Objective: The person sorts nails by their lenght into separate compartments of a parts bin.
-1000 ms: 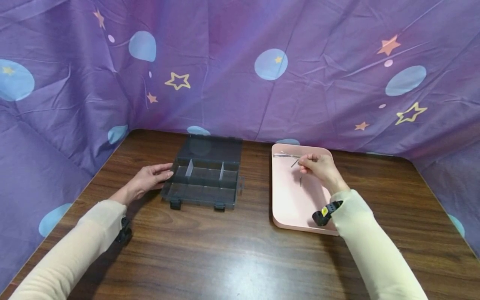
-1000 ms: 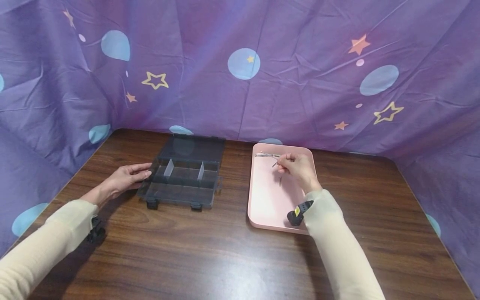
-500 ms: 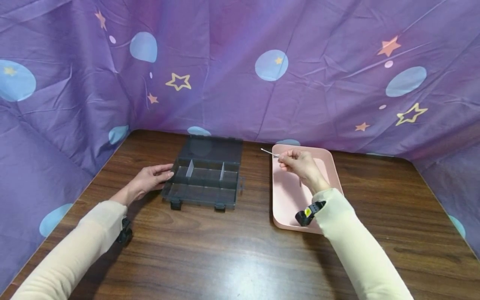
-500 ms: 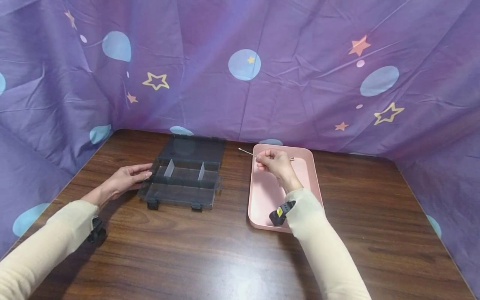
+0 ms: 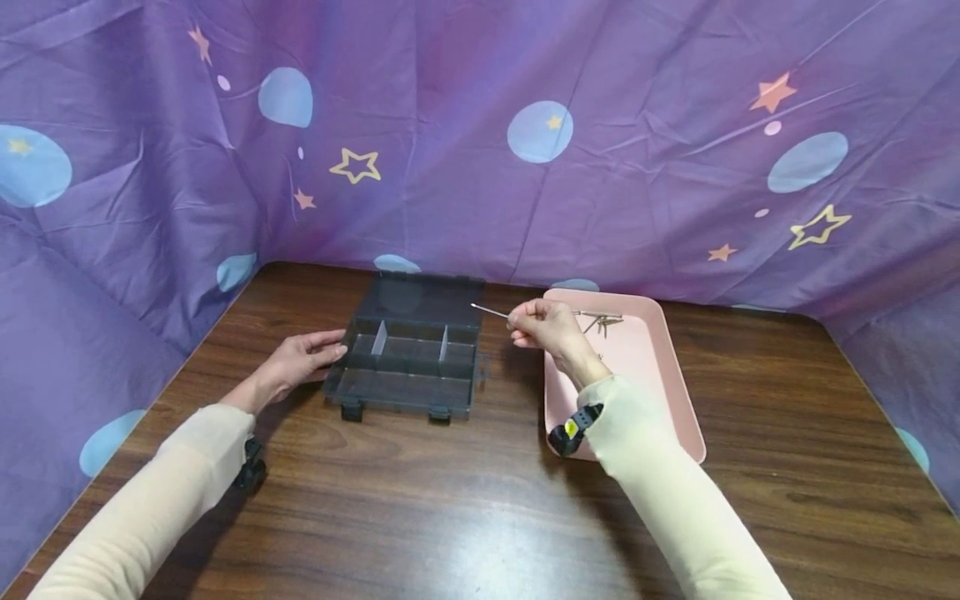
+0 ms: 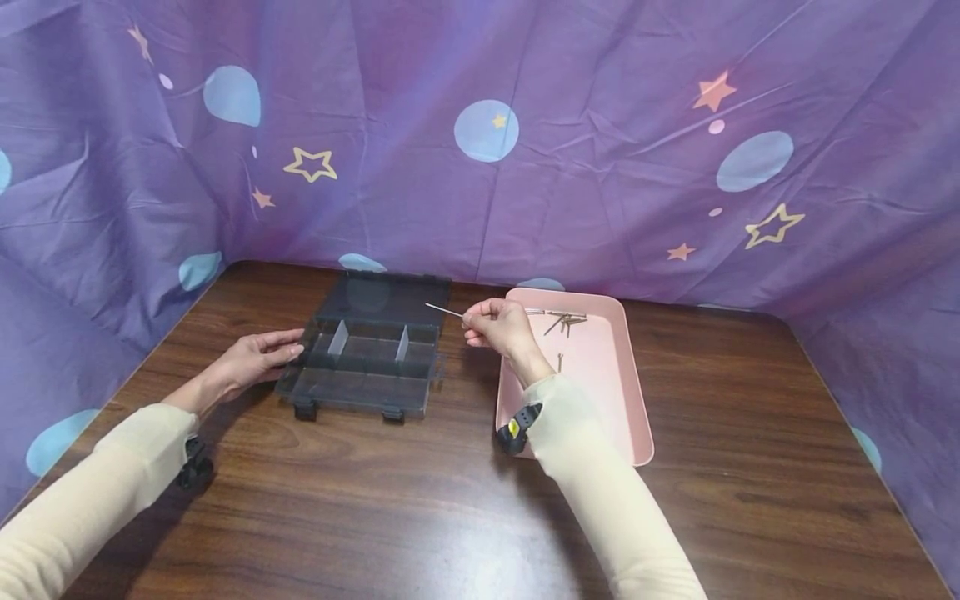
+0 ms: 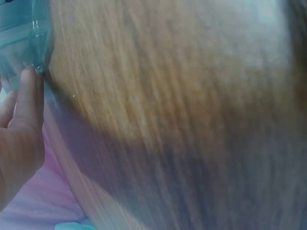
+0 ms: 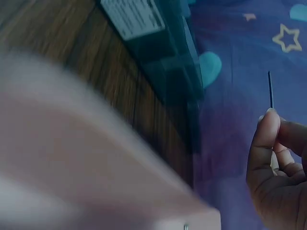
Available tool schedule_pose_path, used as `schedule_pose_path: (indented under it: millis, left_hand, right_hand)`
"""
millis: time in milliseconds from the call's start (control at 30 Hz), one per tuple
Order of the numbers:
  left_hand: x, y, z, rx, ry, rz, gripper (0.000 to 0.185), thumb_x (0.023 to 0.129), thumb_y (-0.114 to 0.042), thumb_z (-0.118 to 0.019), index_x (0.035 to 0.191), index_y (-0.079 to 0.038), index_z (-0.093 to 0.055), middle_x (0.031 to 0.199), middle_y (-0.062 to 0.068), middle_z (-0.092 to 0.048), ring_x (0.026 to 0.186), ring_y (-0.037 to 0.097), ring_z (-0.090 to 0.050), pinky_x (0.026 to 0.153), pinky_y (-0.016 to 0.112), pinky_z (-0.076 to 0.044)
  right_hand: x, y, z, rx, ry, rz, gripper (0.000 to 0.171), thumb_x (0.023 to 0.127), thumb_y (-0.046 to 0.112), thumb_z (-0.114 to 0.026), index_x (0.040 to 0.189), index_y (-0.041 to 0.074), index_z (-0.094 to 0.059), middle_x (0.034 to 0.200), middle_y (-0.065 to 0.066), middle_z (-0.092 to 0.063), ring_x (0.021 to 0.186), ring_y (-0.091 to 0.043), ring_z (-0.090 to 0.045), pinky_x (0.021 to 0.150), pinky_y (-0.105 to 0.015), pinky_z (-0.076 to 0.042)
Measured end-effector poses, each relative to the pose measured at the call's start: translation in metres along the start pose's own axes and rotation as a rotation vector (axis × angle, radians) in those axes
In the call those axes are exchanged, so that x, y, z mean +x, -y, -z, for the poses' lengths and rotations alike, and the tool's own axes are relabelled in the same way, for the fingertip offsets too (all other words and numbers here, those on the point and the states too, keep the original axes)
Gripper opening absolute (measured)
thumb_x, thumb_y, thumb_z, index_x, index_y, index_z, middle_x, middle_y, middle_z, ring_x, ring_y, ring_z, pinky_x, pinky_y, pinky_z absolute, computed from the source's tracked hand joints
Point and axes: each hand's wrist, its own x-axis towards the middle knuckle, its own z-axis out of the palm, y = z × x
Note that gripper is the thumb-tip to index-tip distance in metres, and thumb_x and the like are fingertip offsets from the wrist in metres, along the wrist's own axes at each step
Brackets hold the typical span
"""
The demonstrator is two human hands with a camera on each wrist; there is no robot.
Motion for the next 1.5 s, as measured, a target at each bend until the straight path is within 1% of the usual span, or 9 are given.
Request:
schedule_pose_path:
  millis: [200, 600, 767, 933, 1067, 1133, 1267, 1367, 1500]
  left_hand:
    - [-0.001, 0.000, -0.001, -0.001, -0.013, -0.005, 0.058, 0.099, -0.023, -0.051, 0.145, 0.003, -0.028, 0.146, 0.024, -0.032, 0.131, 0.031, -0.034, 0.100, 0.032, -0.045]
    - [-0.001, 0.002, -0.004, -0.008, -0.053, -0.015, 0.055, 0.098, -0.022, -0.051, 0.143, 0.003, -0.033, 0.143, 0.024, -0.037, 0.126, 0.024, -0.041, 0.102, 0.035, -0.043]
    - [-0.001, 0.002, -0.005, 0.008, -0.073, -0.003, 0.054, 0.098, -0.023, -0.051, 0.143, 0.002, -0.034, 0.143, 0.024, -0.038, 0.128, 0.029, -0.040, 0.102, 0.036, -0.043]
    - [-0.002, 0.001, -0.005, 0.016, -0.069, 0.005, 0.055, 0.098, -0.023, -0.050, 0.144, 0.002, -0.033, 0.144, 0.024, -0.037, 0.131, 0.033, -0.037, 0.104, 0.040, -0.042]
    - [-0.003, 0.001, -0.005, 0.011, -0.068, 0.004, 0.055, 0.098, -0.023, -0.051, 0.144, 0.001, -0.033, 0.145, 0.023, -0.035, 0.131, 0.034, -0.036, 0.105, 0.042, -0.040]
    - [-0.003, 0.000, -0.005, 0.012, -0.070, 0.004, 0.055, 0.098, -0.024, -0.051, 0.144, 0.001, -0.033, 0.145, 0.023, -0.036, 0.131, 0.034, -0.036, 0.105, 0.042, -0.041]
    - [-0.003, 0.000, -0.005, 0.018, -0.078, 0.008, 0.056, 0.098, -0.025, -0.052, 0.143, 0.001, -0.034, 0.144, 0.023, -0.037, 0.130, 0.032, -0.038, 0.103, 0.041, -0.042]
    - [-0.003, 0.001, -0.006, 0.021, -0.079, 0.009, 0.055, 0.098, -0.024, -0.052, 0.143, 0.001, -0.035, 0.144, 0.023, -0.037, 0.130, 0.032, -0.038, 0.103, 0.041, -0.042]
    - [-0.003, 0.001, -0.006, 0.015, -0.079, 0.003, 0.055, 0.098, -0.023, -0.051, 0.143, 0.002, -0.034, 0.144, 0.024, -0.037, 0.130, 0.033, -0.038, 0.104, 0.040, -0.042]
  right_hand:
    - [0.003, -0.001, -0.024, -0.003, 0.005, 0.009, 0.003, 0.090, -0.008, -0.053, 0.088, -0.009, -0.056, 0.066, 0.001, -0.060, 0.051, -0.003, -0.055, 0.048, -0.013, -0.051]
    - [0.005, -0.016, -0.062, -0.099, 0.009, 0.010, 0.007, 0.086, -0.009, -0.057, 0.091, -0.014, -0.060, 0.062, 0.002, -0.059, 0.048, -0.002, -0.052, 0.044, -0.012, -0.047]
    - [0.005, -0.021, -0.073, -0.139, 0.001, 0.001, 0.006, 0.085, -0.008, -0.060, 0.089, -0.012, -0.062, 0.064, -0.001, -0.059, 0.048, -0.002, -0.051, 0.044, -0.012, -0.046]
    - [0.006, -0.023, -0.080, -0.158, -0.011, 0.010, 0.003, 0.085, -0.007, -0.061, 0.085, -0.010, -0.063, 0.061, 0.001, -0.056, 0.047, -0.003, -0.051, 0.043, -0.012, -0.045]
    - [0.007, -0.021, -0.086, -0.176, -0.018, 0.027, 0.004, 0.085, -0.006, -0.062, 0.085, -0.009, -0.064, 0.062, 0.002, -0.057, 0.048, -0.003, -0.051, 0.044, -0.012, -0.045]
    - [0.007, -0.020, -0.090, -0.190, -0.014, 0.031, 0.005, 0.085, -0.005, -0.063, 0.086, -0.009, -0.064, 0.064, -0.001, -0.059, 0.049, -0.004, -0.051, 0.044, -0.012, -0.046]
    - [0.006, -0.019, -0.099, -0.218, -0.015, 0.027, 0.005, 0.084, -0.003, -0.065, 0.084, -0.008, -0.066, 0.072, -0.013, -0.065, 0.051, -0.007, -0.053, 0.045, -0.013, -0.047]
    - [0.006, -0.020, -0.104, -0.265, -0.019, 0.041, 0.005, 0.084, -0.001, -0.066, 0.083, -0.006, -0.067, 0.076, -0.019, -0.067, 0.051, -0.007, -0.053, 0.045, -0.014, -0.047]
    - [0.006, -0.020, -0.110, -0.361, -0.030, 0.070, 0.006, 0.082, 0.000, -0.067, 0.080, -0.005, -0.070, 0.065, -0.013, -0.064, 0.049, -0.006, -0.051, 0.045, -0.016, -0.049]
